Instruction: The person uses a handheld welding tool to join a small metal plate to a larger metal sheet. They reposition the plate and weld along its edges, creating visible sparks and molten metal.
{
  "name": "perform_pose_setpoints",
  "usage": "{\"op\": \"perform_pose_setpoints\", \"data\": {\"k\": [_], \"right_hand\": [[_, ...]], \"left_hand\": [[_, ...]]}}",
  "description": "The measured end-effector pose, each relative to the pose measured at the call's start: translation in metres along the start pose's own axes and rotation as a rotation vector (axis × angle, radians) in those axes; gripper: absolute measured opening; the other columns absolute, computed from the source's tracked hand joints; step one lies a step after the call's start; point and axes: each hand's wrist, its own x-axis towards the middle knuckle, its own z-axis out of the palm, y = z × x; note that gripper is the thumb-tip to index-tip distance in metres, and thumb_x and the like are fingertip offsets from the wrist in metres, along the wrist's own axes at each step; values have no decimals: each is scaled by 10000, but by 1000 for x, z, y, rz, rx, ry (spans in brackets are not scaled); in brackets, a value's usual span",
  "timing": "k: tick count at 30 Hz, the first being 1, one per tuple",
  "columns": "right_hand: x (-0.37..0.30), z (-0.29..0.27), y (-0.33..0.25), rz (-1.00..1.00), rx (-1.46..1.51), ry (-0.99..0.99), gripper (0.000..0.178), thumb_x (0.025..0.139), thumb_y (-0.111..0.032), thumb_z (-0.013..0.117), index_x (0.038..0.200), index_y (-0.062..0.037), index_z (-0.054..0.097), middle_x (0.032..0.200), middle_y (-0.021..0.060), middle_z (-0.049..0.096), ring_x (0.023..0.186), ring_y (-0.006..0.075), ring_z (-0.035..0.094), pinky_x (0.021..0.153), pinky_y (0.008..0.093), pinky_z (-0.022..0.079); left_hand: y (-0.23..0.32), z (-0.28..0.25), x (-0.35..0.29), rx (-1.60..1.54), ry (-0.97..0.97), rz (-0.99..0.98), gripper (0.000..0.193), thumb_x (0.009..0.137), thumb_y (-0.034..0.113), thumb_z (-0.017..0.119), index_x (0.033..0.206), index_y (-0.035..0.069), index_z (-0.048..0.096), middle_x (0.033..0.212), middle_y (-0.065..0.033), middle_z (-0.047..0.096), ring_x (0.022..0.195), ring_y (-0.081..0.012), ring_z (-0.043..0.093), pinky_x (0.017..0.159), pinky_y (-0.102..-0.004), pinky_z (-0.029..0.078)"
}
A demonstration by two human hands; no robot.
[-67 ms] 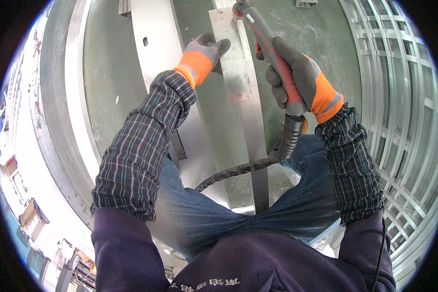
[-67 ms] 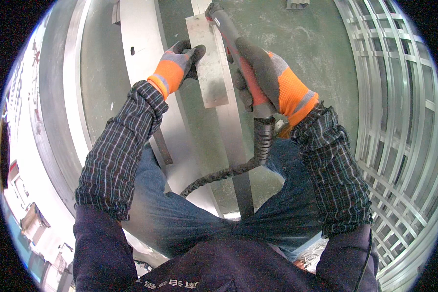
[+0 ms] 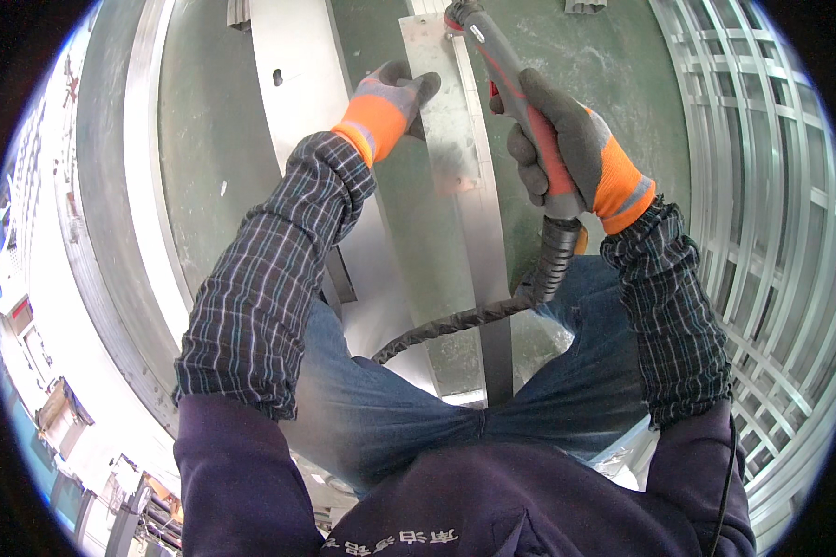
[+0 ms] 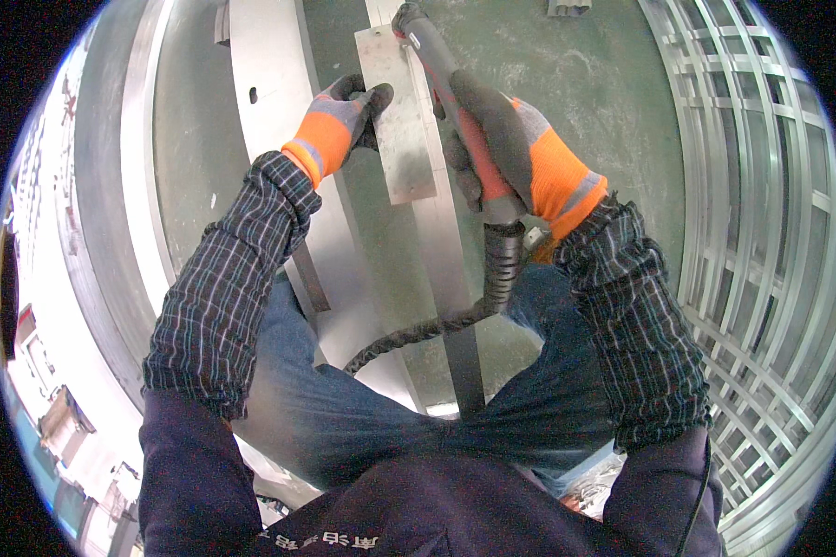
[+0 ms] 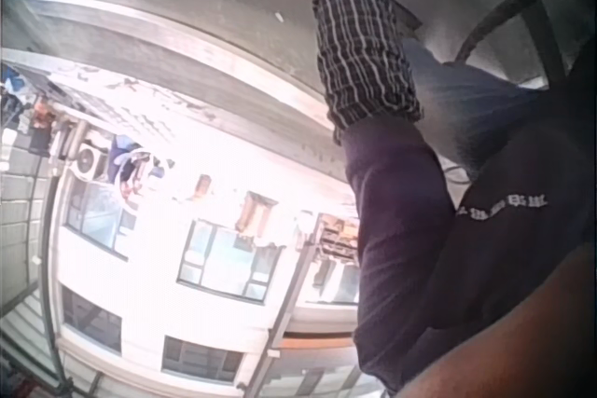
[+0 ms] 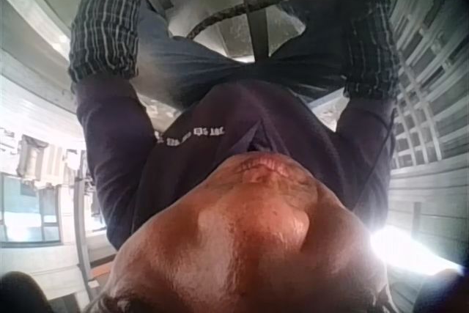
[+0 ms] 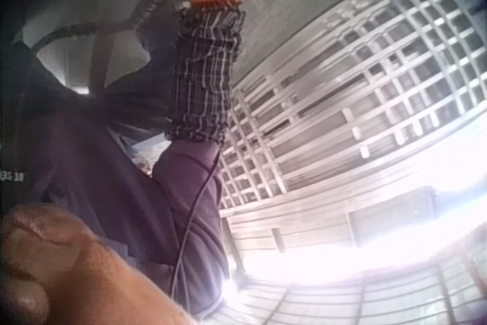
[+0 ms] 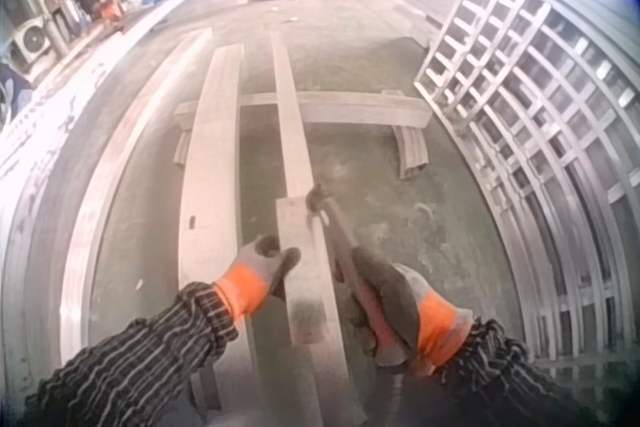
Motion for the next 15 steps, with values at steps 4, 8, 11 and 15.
{"op": "perform_pose_setpoints", "data": {"k": [4, 8, 11, 15], "right_hand": [[-3, 5, 0, 18, 57, -22, 560, 1018, -617, 489, 1250, -122, 612, 704, -28, 545, 479, 92, 528, 448, 282, 465], [-4, 5, -1, 5, 77, -22, 564, 1019, -615, 495, 1262, -120, 610, 705, -26, 548, 493, 96, 535, 453, 281, 467], [-3, 3, 2, -3, 79, -22, 572, 1019, -613, 498, 1268, -112, 612, 708, -25, 549, 500, 98, 539, 455, 281, 468], [-7, 7, 0, -12, 45, -19, 583, 1020, -619, 491, 1266, -106, 615, 708, -26, 547, 505, 99, 541, 454, 282, 466]], "left_hand": [[-2, 2, 0, 14, 62, -37, 622, 878, 304, 809, 1339, -54, 594, 1167, -171, 726, 1026, -269, 703, 902, -352, 551], [6, 5, -3, 20, 65, -69, 674, 885, 300, 802, 1391, -65, 546, 1185, -184, 714, 991, -269, 714, 849, -355, 584], [20, 8, -14, -39, 21, -98, 674, 898, 291, 788, 1405, -70, 528, 1181, -193, 710, 915, -261, 729, 760, -357, 609], [22, 6, -15, -31, 30, -100, 542, 914, 274, 797, 1309, -32, 586, 1103, -154, 708, 853, -232, 720, 737, -368, 651]]}}
